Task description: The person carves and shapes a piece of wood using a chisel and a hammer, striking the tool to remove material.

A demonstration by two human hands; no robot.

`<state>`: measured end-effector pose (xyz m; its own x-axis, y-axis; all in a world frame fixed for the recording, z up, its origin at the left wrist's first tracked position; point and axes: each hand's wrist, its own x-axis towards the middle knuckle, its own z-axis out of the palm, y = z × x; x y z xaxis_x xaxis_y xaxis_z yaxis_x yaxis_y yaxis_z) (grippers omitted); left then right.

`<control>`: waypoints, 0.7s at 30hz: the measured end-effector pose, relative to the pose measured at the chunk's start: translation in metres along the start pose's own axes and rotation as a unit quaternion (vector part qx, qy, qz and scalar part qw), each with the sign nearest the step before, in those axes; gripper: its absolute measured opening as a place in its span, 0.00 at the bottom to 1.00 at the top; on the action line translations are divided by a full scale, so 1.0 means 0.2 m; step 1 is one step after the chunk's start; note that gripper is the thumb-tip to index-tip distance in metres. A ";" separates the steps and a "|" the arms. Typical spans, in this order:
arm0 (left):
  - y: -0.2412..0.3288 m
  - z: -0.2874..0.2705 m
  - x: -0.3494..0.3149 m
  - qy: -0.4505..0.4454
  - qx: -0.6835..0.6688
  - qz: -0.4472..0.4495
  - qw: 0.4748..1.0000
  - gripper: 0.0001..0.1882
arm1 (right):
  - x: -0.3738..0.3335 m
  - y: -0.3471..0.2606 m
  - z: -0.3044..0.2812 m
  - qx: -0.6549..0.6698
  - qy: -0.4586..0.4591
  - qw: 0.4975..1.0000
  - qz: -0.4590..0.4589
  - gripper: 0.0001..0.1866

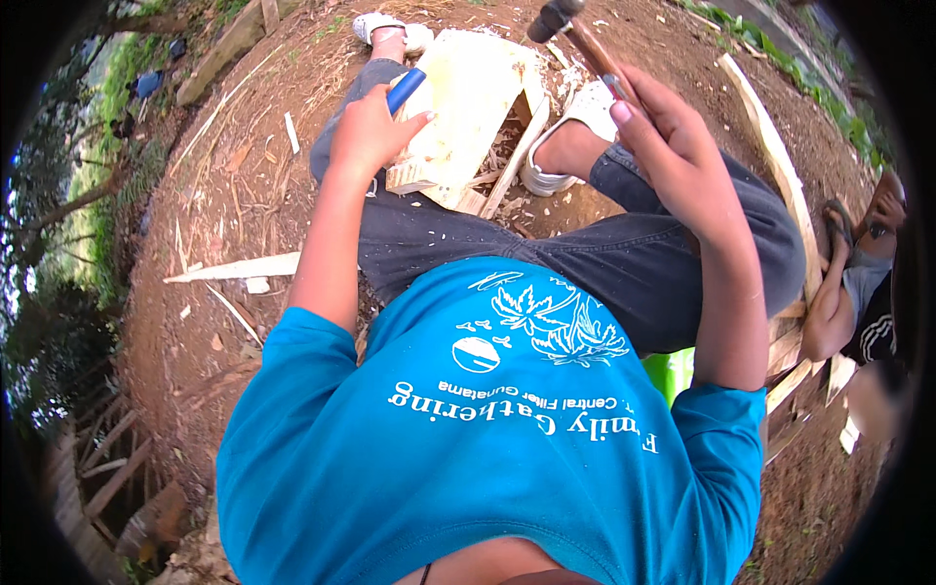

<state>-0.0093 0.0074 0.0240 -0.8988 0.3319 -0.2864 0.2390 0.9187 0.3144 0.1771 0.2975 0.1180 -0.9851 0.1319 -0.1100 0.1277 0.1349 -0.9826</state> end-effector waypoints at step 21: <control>-0.11 0.02 -0.21 -0.044 -0.151 0.191 0.969 0.32 | 0.01 0.06 0.06 -0.020 -0.029 0.998 0.053 0.23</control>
<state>0.0245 -0.0262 0.0256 -0.7281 0.6641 -0.1698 0.4172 0.6258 0.6590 0.1759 0.2873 0.1049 -0.9706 0.0905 -0.2232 0.2355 0.1633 -0.9581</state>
